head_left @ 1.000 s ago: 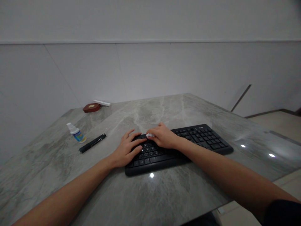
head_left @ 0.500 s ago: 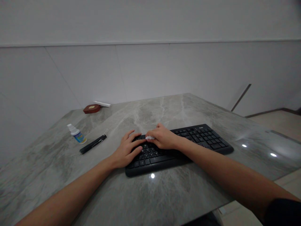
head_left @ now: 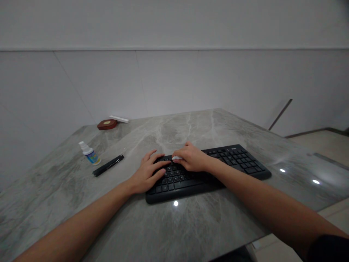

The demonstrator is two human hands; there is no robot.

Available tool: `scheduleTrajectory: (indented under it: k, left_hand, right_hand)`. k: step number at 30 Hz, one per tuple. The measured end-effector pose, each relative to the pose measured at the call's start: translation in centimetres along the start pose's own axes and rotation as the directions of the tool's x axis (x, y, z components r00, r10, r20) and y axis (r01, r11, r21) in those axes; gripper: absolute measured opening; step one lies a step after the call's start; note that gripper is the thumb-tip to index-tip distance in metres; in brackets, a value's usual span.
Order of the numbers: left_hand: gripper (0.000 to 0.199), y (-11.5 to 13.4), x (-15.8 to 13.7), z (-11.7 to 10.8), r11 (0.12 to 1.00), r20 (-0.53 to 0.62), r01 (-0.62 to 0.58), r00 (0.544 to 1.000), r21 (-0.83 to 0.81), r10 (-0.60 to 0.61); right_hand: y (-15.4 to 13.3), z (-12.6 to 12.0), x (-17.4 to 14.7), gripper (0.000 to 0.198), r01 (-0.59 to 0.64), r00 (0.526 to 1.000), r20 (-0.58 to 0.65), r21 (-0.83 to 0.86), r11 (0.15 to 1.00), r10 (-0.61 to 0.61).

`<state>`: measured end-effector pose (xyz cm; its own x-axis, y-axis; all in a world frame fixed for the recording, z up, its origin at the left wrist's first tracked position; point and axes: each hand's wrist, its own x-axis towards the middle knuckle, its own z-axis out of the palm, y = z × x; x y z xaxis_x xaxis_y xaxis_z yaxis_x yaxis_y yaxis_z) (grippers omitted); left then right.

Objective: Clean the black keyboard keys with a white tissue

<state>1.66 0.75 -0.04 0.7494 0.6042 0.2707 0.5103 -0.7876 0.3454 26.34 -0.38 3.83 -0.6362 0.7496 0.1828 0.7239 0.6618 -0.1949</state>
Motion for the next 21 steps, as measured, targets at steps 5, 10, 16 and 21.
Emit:
scheduleTrajectory:
  k: [5, 10, 16, 21]
  left_hand:
    - [0.04, 0.16, 0.05, -0.11, 1.0, 0.011, 0.005, 1.0, 0.004, -0.005]
    - [0.039, 0.05, 0.0, -0.07, 1.0, 0.003, -0.006, 1.0, 0.01, 0.006]
    - [0.039, 0.03, 0.01, -0.09, 1.0, 0.005, -0.009, 1.0, 0.001, 0.009]
    - [0.038, 0.03, -0.03, -0.06, 1.0, -0.012, -0.01, 1.0, 0.007, 0.01]
  right_hand:
    - [0.0, 0.27, -0.04, 0.017, 0.029, 1.0, 0.003, 0.058, 0.998, -0.029]
    - [0.3, 0.46, -0.04, 0.019, -0.035, 0.999, -0.036, 0.058, 0.998, 0.037]
    - [-0.08, 0.45, 0.0, 0.019, 0.009, 1.0, -0.005, 0.09, 0.996, -0.008]
    - [0.14, 0.49, 0.01, 0.019, -0.038, 0.998, -0.049, 0.048, 0.998, 0.04]
